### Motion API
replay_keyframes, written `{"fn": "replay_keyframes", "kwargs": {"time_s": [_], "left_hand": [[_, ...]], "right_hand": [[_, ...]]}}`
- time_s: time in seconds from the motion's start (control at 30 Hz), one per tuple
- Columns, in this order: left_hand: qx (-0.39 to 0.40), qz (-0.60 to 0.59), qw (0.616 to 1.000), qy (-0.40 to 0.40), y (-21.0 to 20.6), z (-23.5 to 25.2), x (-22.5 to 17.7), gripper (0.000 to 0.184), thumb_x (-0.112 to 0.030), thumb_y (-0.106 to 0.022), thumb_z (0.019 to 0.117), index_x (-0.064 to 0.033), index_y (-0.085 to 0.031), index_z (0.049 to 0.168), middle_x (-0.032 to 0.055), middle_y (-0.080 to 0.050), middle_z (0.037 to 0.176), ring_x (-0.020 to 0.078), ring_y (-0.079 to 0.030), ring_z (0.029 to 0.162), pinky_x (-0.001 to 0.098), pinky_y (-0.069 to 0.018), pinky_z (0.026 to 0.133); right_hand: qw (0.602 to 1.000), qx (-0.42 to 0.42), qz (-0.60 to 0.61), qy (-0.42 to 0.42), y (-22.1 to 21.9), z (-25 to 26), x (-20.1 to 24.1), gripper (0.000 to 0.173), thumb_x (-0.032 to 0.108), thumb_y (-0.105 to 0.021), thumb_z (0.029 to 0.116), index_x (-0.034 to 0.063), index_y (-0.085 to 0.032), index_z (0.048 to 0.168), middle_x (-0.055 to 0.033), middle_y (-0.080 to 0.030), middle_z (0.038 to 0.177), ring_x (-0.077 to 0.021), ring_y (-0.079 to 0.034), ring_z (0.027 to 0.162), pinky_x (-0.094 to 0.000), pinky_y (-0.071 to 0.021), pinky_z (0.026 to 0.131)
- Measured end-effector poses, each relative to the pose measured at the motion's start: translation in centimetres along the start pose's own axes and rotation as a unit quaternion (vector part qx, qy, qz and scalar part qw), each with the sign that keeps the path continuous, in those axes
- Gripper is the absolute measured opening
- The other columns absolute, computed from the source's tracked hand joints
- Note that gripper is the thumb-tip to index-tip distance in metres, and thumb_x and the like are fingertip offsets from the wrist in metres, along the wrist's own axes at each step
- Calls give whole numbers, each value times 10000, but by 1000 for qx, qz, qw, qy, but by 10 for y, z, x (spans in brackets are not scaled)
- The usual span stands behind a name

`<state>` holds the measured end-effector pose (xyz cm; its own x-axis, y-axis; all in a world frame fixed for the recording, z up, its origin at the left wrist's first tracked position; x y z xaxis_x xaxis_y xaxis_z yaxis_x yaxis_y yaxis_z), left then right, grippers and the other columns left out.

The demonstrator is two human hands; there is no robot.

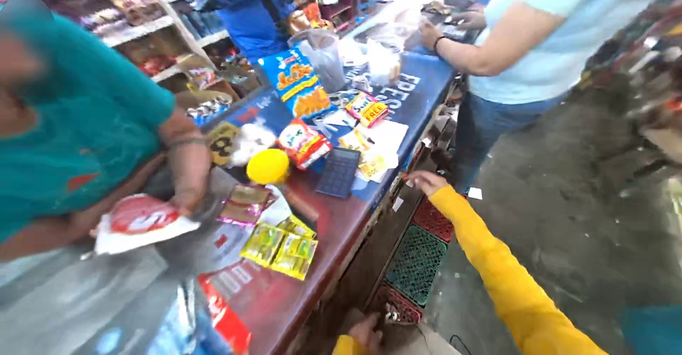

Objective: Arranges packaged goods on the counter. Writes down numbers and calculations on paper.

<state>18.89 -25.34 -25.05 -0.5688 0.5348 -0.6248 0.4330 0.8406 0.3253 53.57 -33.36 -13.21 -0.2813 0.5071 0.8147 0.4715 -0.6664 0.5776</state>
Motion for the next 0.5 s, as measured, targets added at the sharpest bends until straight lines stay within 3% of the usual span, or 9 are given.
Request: {"fn": "replay_keyframes", "kwargs": {"time_s": [0.07,0.23,0.4,0.5], "left_hand": [[-43,3,997,-69,32,-21,-27,449,-102,-527,1054,62,-475,1469,290,-561,1420,402,-546,1342,499,-386,1172],[-148,22,962,-230,92,-70,-52,393,-84,-563,1012,94,-581,1363,299,-608,1357,445,-589,1278,540,-428,1118],[-230,23,910,-344,117,-105,-69,311,-48,-591,960,89,-678,1225,272,-701,1194,439,-689,1109,554,-529,981],[-307,10,868,-390,132,-111,-87,277,-66,-583,936,59,-724,1140,193,-754,1080,338,-741,998,462,-577,914]], "right_hand": [[985,-72,-82,132,-9,51,11,281,51,-489,1022,-34,-675,1216,-214,-714,1143,-325,-697,1075,-515,-548,983],[973,-103,-174,108,-20,78,91,270,77,-579,980,-63,-708,1171,-326,-671,1179,-531,-604,1162,-673,-434,1017],[973,-60,-220,40,-25,116,73,330,-20,-520,987,-37,-656,1287,-342,-603,1301,-522,-561,1245,-648,-416,1066],[974,-47,-188,118,-24,143,58,380,-71,-449,983,-71,-606,1330,-319,-655,1229,-501,-606,1192,-609,-449,1048]]}}
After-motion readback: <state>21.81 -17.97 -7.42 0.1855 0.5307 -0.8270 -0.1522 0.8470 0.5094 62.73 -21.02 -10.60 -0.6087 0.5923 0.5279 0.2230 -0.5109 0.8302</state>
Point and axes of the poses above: each hand's wrist, its own z-axis towards the middle knuckle, its own y-axis out of the back of the hand, x = y × z, the point moved 9 cm from there along z, towards the middle knuckle
